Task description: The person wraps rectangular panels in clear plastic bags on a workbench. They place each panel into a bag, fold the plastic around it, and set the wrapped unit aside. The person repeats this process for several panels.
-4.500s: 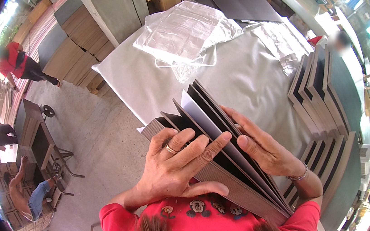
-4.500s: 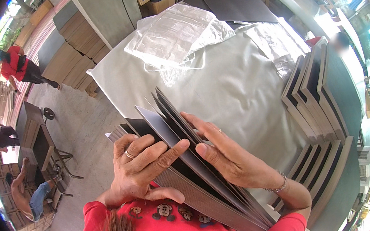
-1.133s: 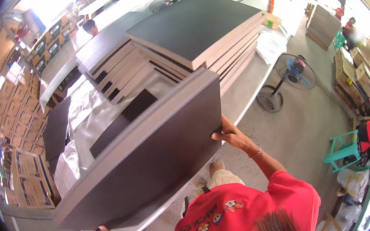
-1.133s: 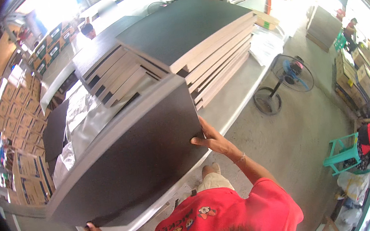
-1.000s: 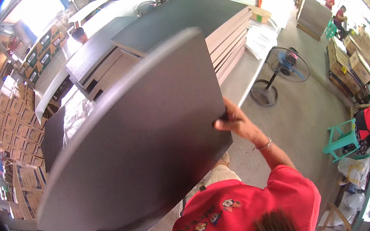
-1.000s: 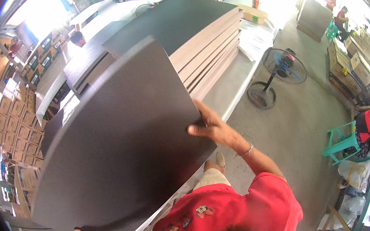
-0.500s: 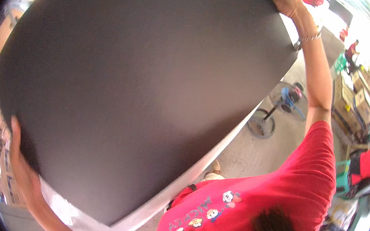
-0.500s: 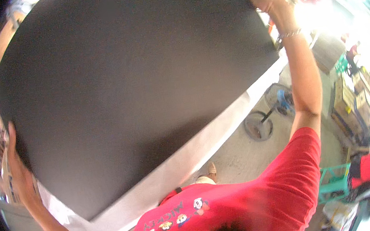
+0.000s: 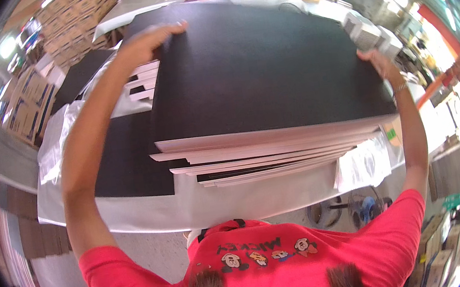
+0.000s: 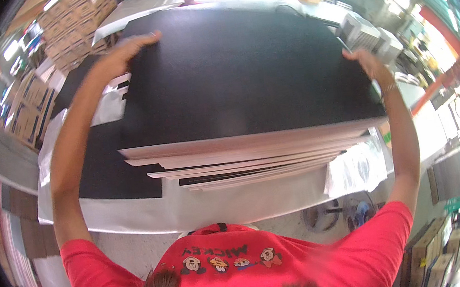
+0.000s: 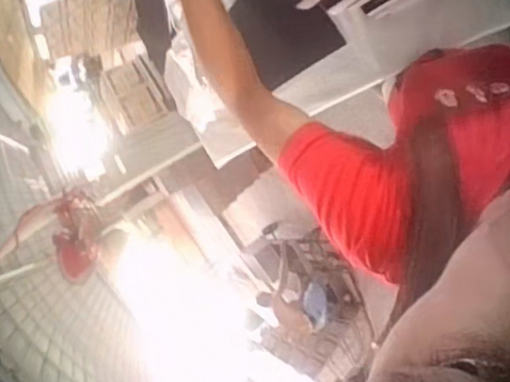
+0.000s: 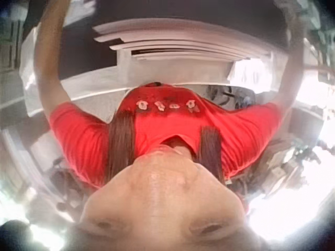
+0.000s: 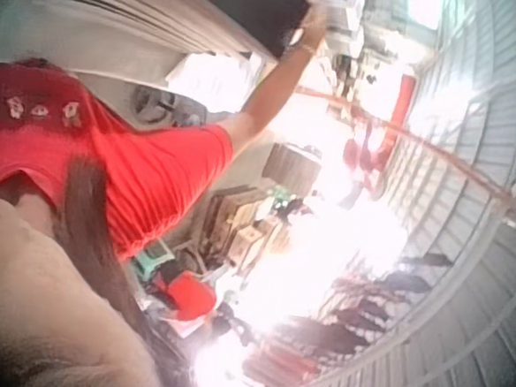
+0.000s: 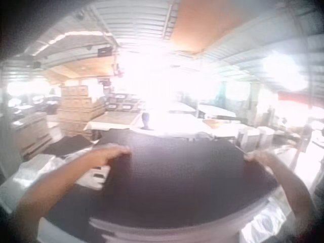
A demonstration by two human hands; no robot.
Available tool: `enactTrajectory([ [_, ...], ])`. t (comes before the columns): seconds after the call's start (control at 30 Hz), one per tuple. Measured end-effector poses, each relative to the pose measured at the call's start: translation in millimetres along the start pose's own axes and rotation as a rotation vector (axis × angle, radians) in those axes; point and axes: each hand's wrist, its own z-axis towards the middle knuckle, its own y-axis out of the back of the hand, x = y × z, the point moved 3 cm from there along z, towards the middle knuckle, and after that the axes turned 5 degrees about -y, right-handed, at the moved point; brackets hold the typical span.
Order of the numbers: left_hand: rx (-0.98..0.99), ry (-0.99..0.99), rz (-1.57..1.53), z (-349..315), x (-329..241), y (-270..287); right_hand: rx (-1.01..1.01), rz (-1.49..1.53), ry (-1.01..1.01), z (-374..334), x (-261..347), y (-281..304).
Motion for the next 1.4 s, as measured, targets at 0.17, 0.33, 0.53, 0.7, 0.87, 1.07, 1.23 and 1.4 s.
enactTrajectory([
  [0.17,-0.008,0.087,0.004,19,21,-29,0.050,-0.108,0.172,-8,-36,17],
  [0.33,-0.070,0.033,0.099,15,22,-26,0.057,-0.001,-0.228,10,-16,-12],
  [0.53,0.047,-0.052,0.466,10,10,0,-0.051,-0.050,-0.296,10,-29,-20],
  [0.7,-0.042,-0.256,0.403,-23,-44,65,-0.158,-0.779,-0.160,20,-10,44],
  [0.87,-0.138,-1.009,1.465,-79,-17,151,-0.342,-0.336,0.184,-74,81,-57],
  [1.07,-0.003,0.004,0.373,-161,47,174,-0.902,-0.021,0.602,-210,132,-191],
  [1.23,0.060,0.069,0.279,-189,212,219,-1.434,-0.138,0.774,-259,29,-310],
  [1.4,0.057,0.378,-0.147,-255,320,211,-1.219,0.089,0.216,-257,-134,-489],
])
